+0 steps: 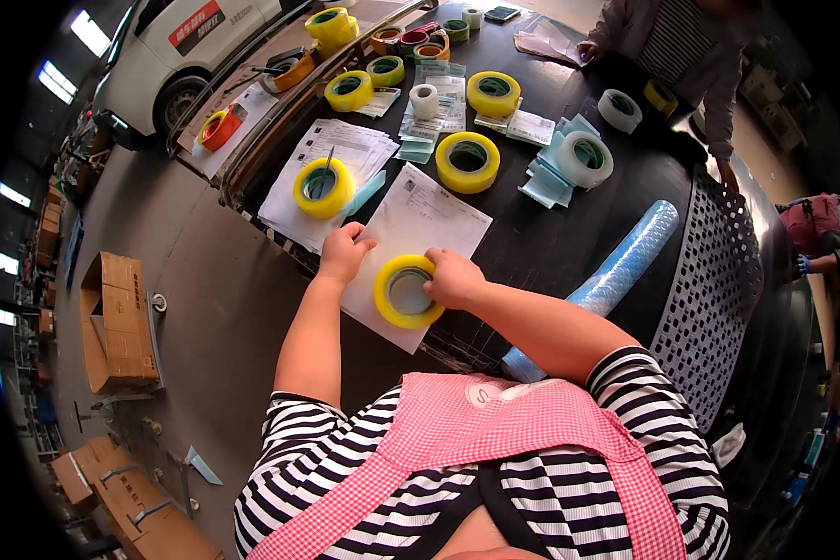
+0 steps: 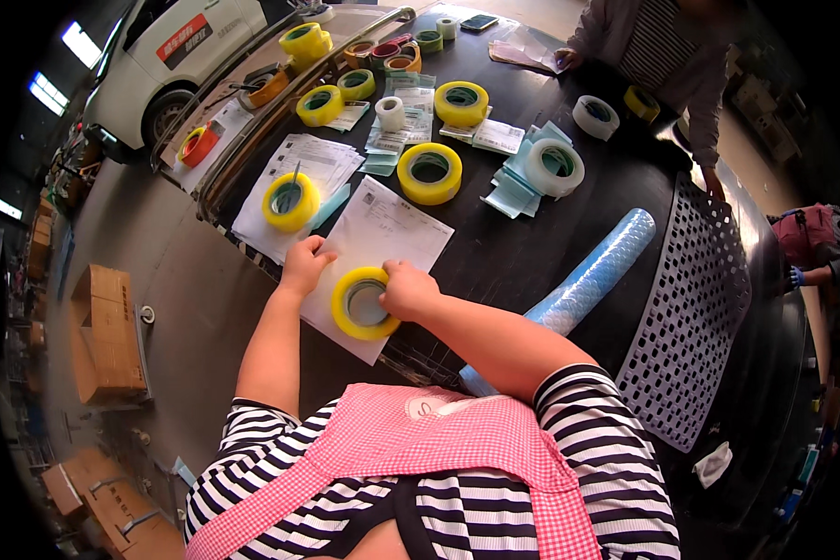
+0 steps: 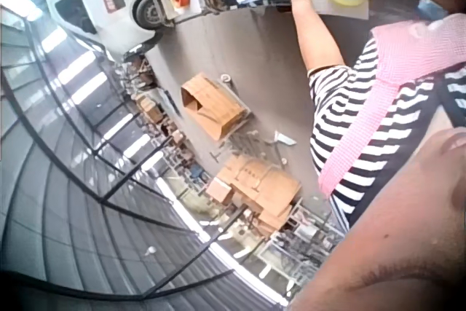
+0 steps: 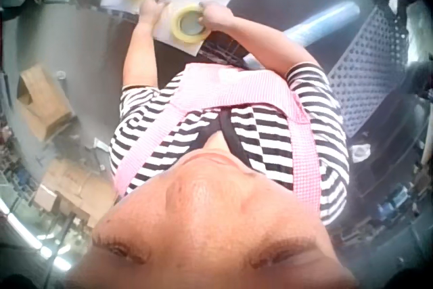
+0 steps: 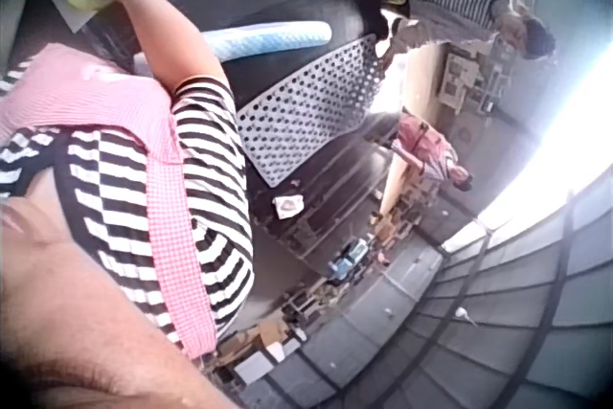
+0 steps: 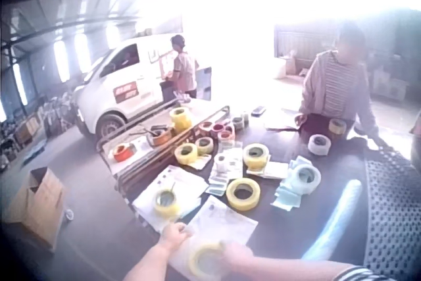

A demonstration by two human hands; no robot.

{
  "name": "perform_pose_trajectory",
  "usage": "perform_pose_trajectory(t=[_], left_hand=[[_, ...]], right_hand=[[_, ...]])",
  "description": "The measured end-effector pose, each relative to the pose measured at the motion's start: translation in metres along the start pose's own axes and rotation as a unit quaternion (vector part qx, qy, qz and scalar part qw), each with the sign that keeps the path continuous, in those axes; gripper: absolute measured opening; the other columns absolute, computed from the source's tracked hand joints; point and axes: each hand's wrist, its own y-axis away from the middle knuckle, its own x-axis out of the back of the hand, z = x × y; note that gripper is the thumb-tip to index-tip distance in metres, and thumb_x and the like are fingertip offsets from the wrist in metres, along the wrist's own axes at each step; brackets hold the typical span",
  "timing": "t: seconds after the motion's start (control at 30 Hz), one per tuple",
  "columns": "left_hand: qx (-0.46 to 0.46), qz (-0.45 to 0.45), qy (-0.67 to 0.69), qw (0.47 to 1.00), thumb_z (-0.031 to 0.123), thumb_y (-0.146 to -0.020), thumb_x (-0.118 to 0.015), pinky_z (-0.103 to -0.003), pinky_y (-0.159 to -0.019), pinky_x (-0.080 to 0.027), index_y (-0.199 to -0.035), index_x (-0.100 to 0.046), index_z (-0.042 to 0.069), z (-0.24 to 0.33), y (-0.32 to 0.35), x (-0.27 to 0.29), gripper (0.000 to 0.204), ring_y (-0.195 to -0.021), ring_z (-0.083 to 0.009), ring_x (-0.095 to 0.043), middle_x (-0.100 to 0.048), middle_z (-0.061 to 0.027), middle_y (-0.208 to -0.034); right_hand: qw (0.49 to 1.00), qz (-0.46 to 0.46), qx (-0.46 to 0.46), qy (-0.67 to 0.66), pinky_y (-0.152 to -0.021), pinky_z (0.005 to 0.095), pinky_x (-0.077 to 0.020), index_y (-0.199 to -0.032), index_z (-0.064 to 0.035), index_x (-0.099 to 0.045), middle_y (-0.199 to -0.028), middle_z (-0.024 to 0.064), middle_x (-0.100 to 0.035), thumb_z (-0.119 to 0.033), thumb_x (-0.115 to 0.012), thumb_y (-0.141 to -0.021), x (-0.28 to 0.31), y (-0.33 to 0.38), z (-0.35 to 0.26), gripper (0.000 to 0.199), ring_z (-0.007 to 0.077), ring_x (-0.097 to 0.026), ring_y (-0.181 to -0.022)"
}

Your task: The person wipes a gray plastic grid mat with a white cloth, then folds it in half. They handle several white shipping documents and a roll of blue bubble wrap on the table. Finally, they secure the folded mat with a roll of clear tape.

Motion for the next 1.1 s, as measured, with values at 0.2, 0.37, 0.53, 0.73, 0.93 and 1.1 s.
perform_pose_trajectory(t=[0.2,0.37,0.53,0.73,0.93,1.1], left_hand=[[-0.086,0.052,0.157,0.982,0.004,-0.089,-0.071,-0.029,-0.082,-0.054,-0.127,-0.064,0.004,0.025,0.016,-0.018,0.039,-0.09,-0.0173,-0.072,-0.076,-0.0117,-0.1],[-0.198,0.065,0.246,0.947,0.004,-0.096,-0.068,-0.026,-0.085,-0.053,-0.137,-0.062,0.007,0.022,-0.011,-0.019,0.042,-0.093,-0.0099,-0.067,-0.074,-0.0046,-0.108],[-0.184,0.002,0.35,0.918,0.003,-0.097,-0.068,-0.027,-0.088,-0.054,-0.141,-0.058,0.006,0.05,-0.04,-0.025,0.046,-0.097,-0.011,-0.066,-0.072,-0.0043,-0.115],[-0.177,-0.103,0.421,0.884,-0.001,-0.099,-0.061,-0.029,-0.093,-0.054,-0.144,-0.055,0.006,0.098,-0.045,-0.043,0.046,-0.107,-0.0132,-0.065,-0.07,-0.0072,-0.123],[-0.14,-0.087,0.566,0.808,0.001,-0.098,-0.06,-0.033,-0.096,-0.055,-0.141,-0.056,0.006,0.114,-0.038,-0.038,0.044,-0.109,-0.022,-0.067,-0.07,-0.0104,-0.122],[-0.205,-0.093,0.595,0.771,0.013,-0.098,-0.063,-0.037,-0.087,-0.06,-0.129,-0.058,0.006,0.112,-0.044,0.015,0.032,-0.105,-0.0239,-0.068,-0.066,-0.0131,-0.114]], right_hand=[[0.996,0.06,-0.034,0.053,-0.09,0.0455,-0.0534,-0.129,-0.0121,-0.057,-0.117,0.0139,-0.058,-0.022,-0.067,-0.083,0.04,0.077,0.081,0.048,0.0366,-0.065,-0.105],[0.987,0.064,-0.138,0.041,-0.093,0.042,-0.0524,-0.131,-0.0083,-0.056,-0.119,0.0156,-0.06,-0.025,-0.072,-0.085,0.065,0.111,0.119,0.051,0.0351,-0.064,-0.109],[0.926,0.256,-0.034,-0.276,-0.111,0.0408,-0.0413,-0.153,-0.0063,-0.038,-0.144,0.0195,-0.051,-0.036,-0.082,-0.083,0.084,0.121,0.15,0.088,0.0309,-0.05,-0.135],[0.76,0.163,0.169,-0.606,-0.107,0.0425,-0.0463,-0.152,-0.0098,-0.041,-0.143,0.0162,-0.054,-0.032,-0.079,-0.088,0.129,0.125,0.158,0.078,0.0268,-0.055,-0.131],[0.796,-0.011,0.305,-0.523,-0.108,0.0391,-0.0471,-0.132,-0.0072,-0.066,-0.125,0.0104,-0.07,0.006,-0.058,-0.079,0.127,0.135,0.127,0.055,0.0226,-0.062,-0.123],[0.846,0.074,0.174,-0.499,-0.112,0.0405,-0.0427,-0.134,-0.0086,-0.064,-0.132,0.0112,-0.065,-0.007,-0.062,-0.088,0.117,0.112,0.109,0.046,0.0266,-0.057,-0.129]])
